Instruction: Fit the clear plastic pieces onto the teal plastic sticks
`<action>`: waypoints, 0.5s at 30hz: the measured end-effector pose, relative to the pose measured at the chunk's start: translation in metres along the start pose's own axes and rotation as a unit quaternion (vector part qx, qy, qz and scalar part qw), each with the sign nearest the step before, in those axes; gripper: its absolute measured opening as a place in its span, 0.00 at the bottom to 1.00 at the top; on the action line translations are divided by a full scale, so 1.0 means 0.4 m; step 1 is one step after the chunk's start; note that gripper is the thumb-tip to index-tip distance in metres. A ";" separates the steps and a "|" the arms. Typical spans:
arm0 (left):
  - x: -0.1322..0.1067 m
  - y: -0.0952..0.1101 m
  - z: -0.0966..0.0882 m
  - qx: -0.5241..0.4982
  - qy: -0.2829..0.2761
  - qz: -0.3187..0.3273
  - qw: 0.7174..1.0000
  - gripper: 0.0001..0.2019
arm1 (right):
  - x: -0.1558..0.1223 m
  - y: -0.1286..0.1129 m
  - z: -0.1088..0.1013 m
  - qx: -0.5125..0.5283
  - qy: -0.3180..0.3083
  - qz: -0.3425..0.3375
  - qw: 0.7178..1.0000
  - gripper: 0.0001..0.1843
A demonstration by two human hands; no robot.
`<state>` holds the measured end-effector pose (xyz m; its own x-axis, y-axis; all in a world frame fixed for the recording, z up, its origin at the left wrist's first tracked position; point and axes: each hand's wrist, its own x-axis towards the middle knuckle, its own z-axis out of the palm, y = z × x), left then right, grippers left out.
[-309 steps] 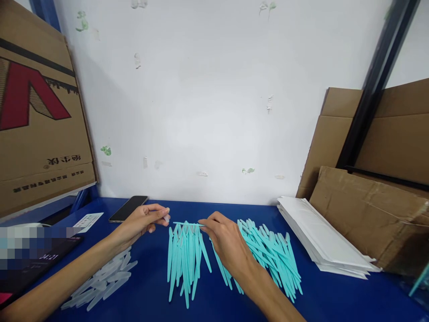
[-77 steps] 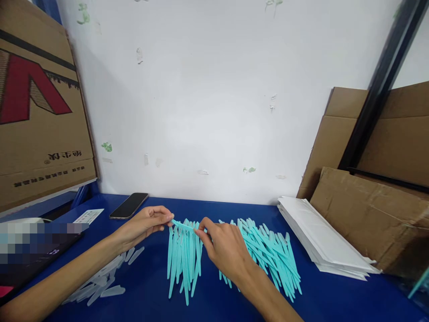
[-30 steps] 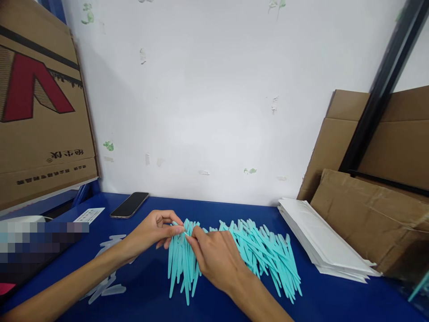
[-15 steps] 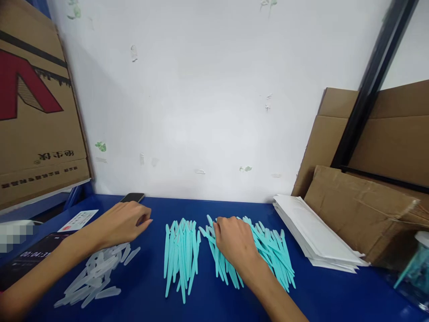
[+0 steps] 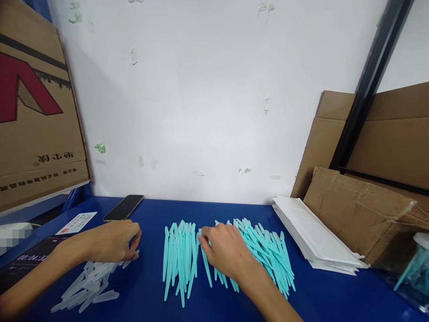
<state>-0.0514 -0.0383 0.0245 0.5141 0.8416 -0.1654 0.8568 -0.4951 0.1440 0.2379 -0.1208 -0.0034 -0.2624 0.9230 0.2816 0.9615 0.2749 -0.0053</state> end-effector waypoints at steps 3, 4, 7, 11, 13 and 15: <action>0.003 0.001 0.005 0.000 -0.020 0.008 1.000 0.08 | -0.004 -0.019 0.020 0.006 -0.029 -0.030 0.999 0.16; 0.004 0.002 0.006 0.004 -0.017 0.009 1.000 0.07 | -0.005 -0.022 0.028 0.002 -0.038 -0.033 0.999 0.14; 0.005 0.006 0.003 0.004 -0.008 0.001 1.000 0.07 | -0.007 -0.021 0.043 -0.019 -0.052 -0.032 0.998 0.11; 0.005 0.001 -0.005 -0.012 -0.009 -0.023 1.000 0.06 | -0.007 -0.016 0.044 -0.046 -0.056 -0.022 0.997 0.12; 0.006 -0.005 -0.006 -0.039 -0.027 -0.011 0.999 0.06 | -0.008 -0.017 0.042 -0.053 -0.057 -0.023 0.997 0.13; 0.008 -0.010 -0.004 -0.063 -0.041 0.001 0.997 0.05 | -0.010 -0.018 0.043 -0.049 -0.058 -0.031 0.997 0.14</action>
<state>-0.0531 -0.0334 0.0251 0.5223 0.8175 -0.2426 0.8463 -0.4621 0.2651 0.2304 -0.1217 -0.0207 -0.3231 0.9318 0.1651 0.9452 0.3093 0.1045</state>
